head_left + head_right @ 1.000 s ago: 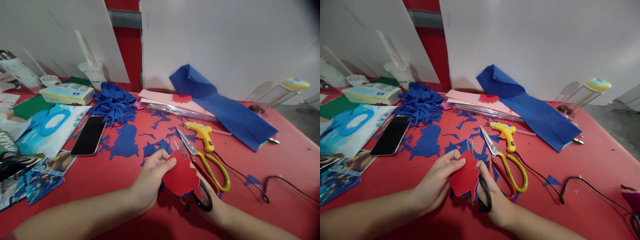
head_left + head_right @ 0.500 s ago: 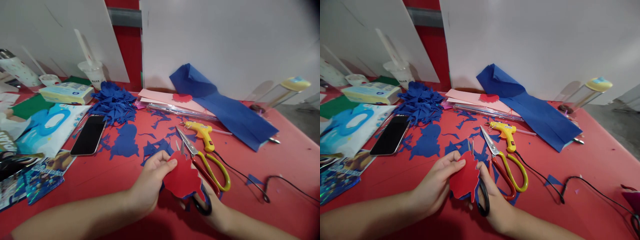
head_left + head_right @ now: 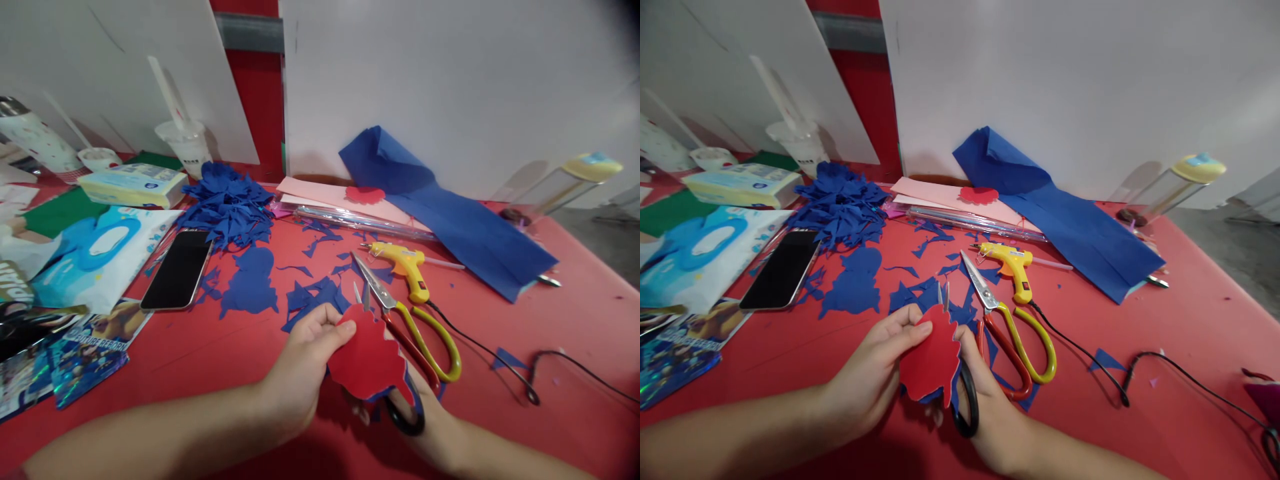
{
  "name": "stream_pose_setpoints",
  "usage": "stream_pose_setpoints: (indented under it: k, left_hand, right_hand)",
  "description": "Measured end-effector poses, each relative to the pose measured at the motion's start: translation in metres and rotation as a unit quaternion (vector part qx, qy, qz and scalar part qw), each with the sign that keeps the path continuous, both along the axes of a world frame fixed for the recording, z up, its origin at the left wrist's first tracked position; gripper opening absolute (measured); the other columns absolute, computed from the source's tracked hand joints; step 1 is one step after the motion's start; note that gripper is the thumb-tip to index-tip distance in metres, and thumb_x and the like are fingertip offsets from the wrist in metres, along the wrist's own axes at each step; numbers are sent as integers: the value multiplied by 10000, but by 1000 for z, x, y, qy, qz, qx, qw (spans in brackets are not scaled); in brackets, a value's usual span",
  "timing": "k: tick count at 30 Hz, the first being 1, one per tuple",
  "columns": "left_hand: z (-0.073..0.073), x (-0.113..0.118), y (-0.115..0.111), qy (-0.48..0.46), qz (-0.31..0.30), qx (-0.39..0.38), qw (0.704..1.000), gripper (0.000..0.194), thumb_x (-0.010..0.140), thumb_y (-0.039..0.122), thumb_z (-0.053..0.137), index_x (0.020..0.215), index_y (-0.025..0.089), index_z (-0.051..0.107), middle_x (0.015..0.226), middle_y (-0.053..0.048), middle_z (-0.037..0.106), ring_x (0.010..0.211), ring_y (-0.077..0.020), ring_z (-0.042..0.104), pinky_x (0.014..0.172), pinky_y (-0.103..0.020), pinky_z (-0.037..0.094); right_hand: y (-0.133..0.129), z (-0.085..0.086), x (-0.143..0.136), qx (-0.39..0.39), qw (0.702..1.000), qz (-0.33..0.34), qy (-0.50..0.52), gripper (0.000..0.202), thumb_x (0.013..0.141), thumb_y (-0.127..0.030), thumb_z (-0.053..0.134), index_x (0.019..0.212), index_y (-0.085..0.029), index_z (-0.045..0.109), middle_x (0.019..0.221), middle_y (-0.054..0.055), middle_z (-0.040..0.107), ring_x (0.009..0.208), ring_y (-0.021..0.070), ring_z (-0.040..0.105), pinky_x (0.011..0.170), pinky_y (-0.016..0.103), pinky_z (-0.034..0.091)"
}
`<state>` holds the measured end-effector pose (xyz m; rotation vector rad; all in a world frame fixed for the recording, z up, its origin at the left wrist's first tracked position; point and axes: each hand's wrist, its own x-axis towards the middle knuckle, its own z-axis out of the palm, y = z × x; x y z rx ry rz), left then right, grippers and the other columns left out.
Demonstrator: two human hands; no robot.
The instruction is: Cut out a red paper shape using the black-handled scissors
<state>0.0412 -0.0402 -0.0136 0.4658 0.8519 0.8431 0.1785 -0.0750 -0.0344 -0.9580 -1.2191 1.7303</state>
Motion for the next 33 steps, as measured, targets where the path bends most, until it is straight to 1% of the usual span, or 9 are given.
stream_pose_setpoints:
  k: [4,6,10,14,17,20,25,30,33]
  left_hand:
    - [2,0,-1,-2,1,3,1000,214,769,212,562,657,184,381,547,35,541,416,-81,500,421,-187,397]
    - [2,0,-1,-3,3,2,1000,220,764,218,569,651,183,383,547,36,535,420,-81,502,428,-189,399]
    - [1,-1,1,-2,-1,5,1000,235,758,195,575,627,175,381,526,42,508,423,-69,487,447,-183,395]
    - [1,-1,4,5,-2,6,1000,245,747,178,587,611,168,383,524,46,498,434,-59,484,466,-173,393]
    - [3,-3,5,11,-5,11,1000,250,733,183,604,603,165,391,531,44,505,439,-57,484,476,-172,391]
    - [6,-4,6,25,-7,16,1000,248,732,203,607,603,165,399,533,36,521,450,-67,498,474,-174,391]
    - [10,-7,10,30,-9,25,999,202,730,176,598,627,161,425,561,16,573,479,-77,533,496,-179,417]
    - [16,-9,16,36,-13,35,999,209,701,147,602,605,157,416,522,32,548,450,-61,508,465,-155,393]
    - [18,-11,18,48,-24,44,998,207,701,147,596,602,158,415,518,39,538,449,-56,500,458,-146,378]
  right_hand:
    - [0,-2,1,7,1000,18,0,483,804,-568,454,1181,-269,407,697,28,580,582,187,541,577,323,487]
    - [0,-4,2,19,1000,21,-5,440,826,-544,438,1170,-272,416,685,21,577,577,179,536,595,319,487]
    - [-1,-10,3,15,1000,12,-16,312,859,-489,423,1097,-290,457,667,4,567,566,164,510,576,296,478]
    - [-4,-13,1,0,1000,1,14,305,860,-513,400,1019,-268,485,630,-10,547,533,145,470,549,276,463]
    - [-4,-12,0,-13,999,-7,28,287,856,-485,442,1017,-250,480,608,-17,524,525,133,455,542,263,446]
    - [-5,-12,0,-26,998,-15,54,272,862,-473,440,997,-241,481,579,-24,506,497,125,442,513,260,427]
    - [-4,-12,3,-37,996,-19,78,277,834,-502,466,933,-244,473,658,5,538,512,138,459,520,287,427]
    - [-1,-7,4,-48,995,28,83,332,805,-542,486,918,-245,393,551,-47,446,454,122,429,469,260,388]
    - [0,-4,3,-41,995,27,89,336,811,-546,475,905,-240,373,562,-42,465,467,114,431,454,240,365]
